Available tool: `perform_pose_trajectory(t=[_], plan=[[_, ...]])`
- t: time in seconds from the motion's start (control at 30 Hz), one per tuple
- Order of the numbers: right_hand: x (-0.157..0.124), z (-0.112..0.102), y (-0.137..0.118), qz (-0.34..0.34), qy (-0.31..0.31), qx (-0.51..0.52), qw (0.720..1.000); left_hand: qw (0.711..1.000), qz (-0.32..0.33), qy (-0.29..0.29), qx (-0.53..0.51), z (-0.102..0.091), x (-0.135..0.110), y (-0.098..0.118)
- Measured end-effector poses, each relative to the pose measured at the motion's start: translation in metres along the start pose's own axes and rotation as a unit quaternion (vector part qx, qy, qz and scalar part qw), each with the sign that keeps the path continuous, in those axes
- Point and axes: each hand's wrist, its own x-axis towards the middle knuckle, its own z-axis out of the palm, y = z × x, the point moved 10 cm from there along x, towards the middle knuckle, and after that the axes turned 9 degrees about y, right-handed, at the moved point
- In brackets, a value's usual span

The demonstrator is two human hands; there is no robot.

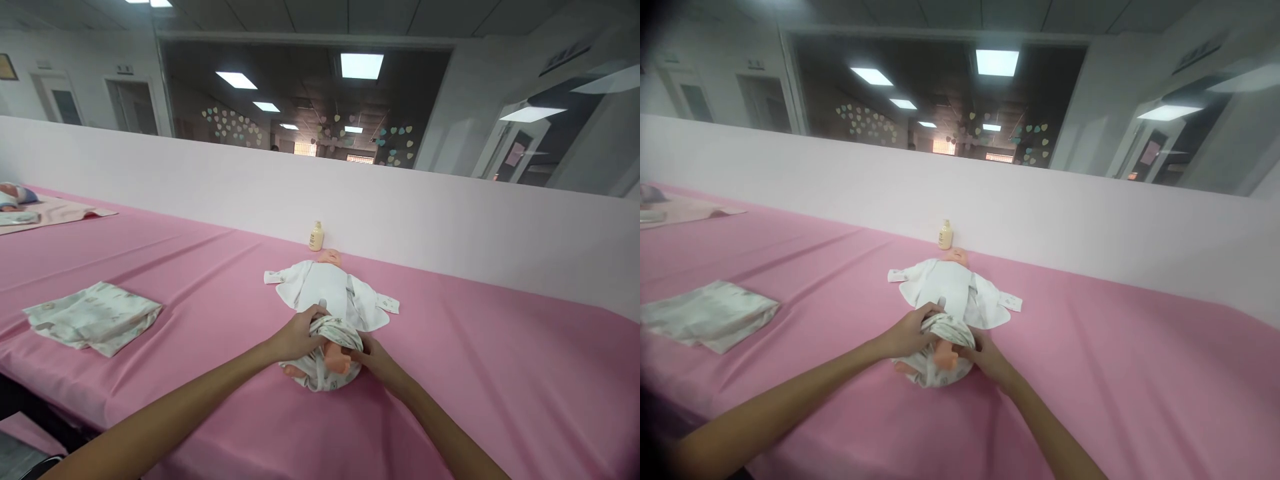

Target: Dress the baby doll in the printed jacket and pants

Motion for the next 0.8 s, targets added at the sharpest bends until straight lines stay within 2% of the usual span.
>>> perform_pose_trajectory(t=[0.1, 0.2, 0.27, 0.33, 0.43, 0.57, 0.7, 0.8], plan=[[0.0, 0.005, -0.013, -0.007, -0.075, -0.023, 0.997, 0.996, 0.029, -0.039, 0.071, 0.0, -0.002, 0.003], [0.003, -0.003, -0.016, -0.004, -0.108, -0.04, 0.993, 0.983, 0.063, -0.053, 0.164, -0.015, -0.005, 0.005], [0.012, -0.018, -0.013, 0.02, -0.077, -0.035, 0.996, 0.978, 0.068, -0.077, 0.183, -0.027, -0.005, 0.003], [0.025, -0.033, -0.01, 0.046, -0.025, -0.005, 0.999, 0.979, 0.06, -0.117, 0.158, -0.036, -0.002, -0.001], [0.047, -0.043, -0.01, 0.066, 0.031, 0.043, 0.996, 0.983, 0.0, -0.163, 0.079, -0.044, 0.01, -0.015], [0.07, -0.046, 0.003, 0.072, 0.078, 0.004, 0.994, 0.988, -0.103, -0.114, 0.001, -0.055, 0.028, -0.05], [0.073, -0.05, 0.03, 0.057, 0.119, -0.059, 0.99, 0.989, -0.121, -0.078, -0.018, -0.052, 0.025, -0.08], [0.063, -0.051, 0.045, 0.062, 0.145, -0.08, 0.984, 0.992, -0.115, -0.052, 0.011, -0.051, 0.014, -0.091]])
